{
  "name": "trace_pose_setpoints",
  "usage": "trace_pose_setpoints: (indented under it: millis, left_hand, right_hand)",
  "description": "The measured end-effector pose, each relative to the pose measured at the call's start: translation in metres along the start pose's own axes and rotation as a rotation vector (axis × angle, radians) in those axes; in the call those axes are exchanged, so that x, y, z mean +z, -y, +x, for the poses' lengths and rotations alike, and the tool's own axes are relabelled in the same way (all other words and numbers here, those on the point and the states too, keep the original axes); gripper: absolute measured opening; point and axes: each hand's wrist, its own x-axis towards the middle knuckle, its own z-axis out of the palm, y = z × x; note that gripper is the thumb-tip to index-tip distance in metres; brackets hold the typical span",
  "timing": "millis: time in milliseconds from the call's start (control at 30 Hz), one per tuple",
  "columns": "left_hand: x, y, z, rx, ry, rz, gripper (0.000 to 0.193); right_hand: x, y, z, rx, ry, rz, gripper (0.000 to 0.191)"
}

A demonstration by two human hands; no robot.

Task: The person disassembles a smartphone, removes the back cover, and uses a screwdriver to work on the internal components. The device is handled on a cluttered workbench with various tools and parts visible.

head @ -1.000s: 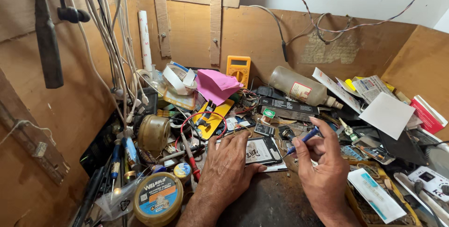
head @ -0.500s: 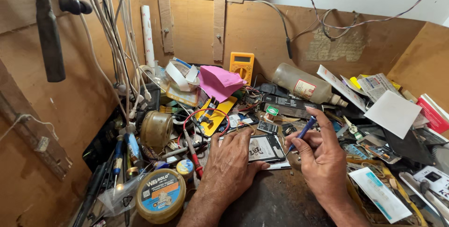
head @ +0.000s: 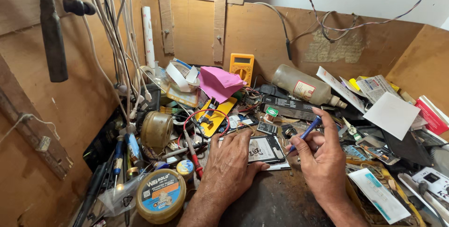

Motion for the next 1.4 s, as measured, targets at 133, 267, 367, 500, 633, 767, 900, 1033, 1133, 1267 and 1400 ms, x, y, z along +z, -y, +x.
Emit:
trace_pose_setpoints:
  millis: [133, 267, 367, 500, 633, 767, 900, 1033, 1133, 1267, 1400]
  left_hand:
    - [-0.001, 0.0, 0.0, -0.005, 0.005, -0.014, 0.082]
    - [-0.002, -0.001, 0.001, -0.039, 0.032, -0.009, 0.082]
    - [-0.002, -0.001, 0.0, -0.045, 0.041, -0.006, 0.083]
    - [-0.002, 0.0, 0.0, -0.017, 0.021, 0.006, 0.082]
    - [-0.001, 0.0, 0.0, -0.025, 0.033, 0.002, 0.082]
    - [-0.001, 0.001, -0.001, -0.02, 0.032, -0.004, 0.082]
    - [0.0, 0.001, -0.001, -0.021, 0.026, 0.003, 0.082]
    - [0.0, 0.002, -0.001, -0.011, 0.022, 0.004, 0.081]
    - [0.0, 0.001, -0.001, -0.012, 0.025, -0.004, 0.081]
    - [-0.001, 0.001, -0.001, -0.012, 0.018, -0.003, 0.081]
    - [-0.002, 0.0, -0.001, -0.023, 0.032, -0.01, 0.082]
  right_hand:
    - [0.001, 0.0, 0.0, -0.023, -0.006, -0.017, 0.071]
    - [0.002, 0.002, 0.001, -0.012, 0.002, 0.008, 0.069]
    - [0.001, 0.003, 0.003, 0.059, 0.011, -0.044, 0.068]
    - [-0.001, 0.003, 0.004, 0.098, -0.019, 0.016, 0.066]
    - [-0.001, 0.003, 0.001, 0.071, -0.064, 0.015, 0.065]
    - [0.001, 0.002, -0.002, -0.003, -0.074, -0.063, 0.063]
    - [0.002, 0.0, -0.002, -0.016, -0.063, -0.066, 0.061]
    - [0.003, -0.002, -0.003, -0.041, -0.054, -0.033, 0.063]
    - [0.003, -0.002, -0.003, -0.056, -0.052, -0.036, 0.065]
    - [0.003, 0.003, -0.004, -0.086, -0.048, -0.081, 0.066]
    - [0.004, 0.009, -0.004, -0.058, -0.073, -0.209, 0.067]
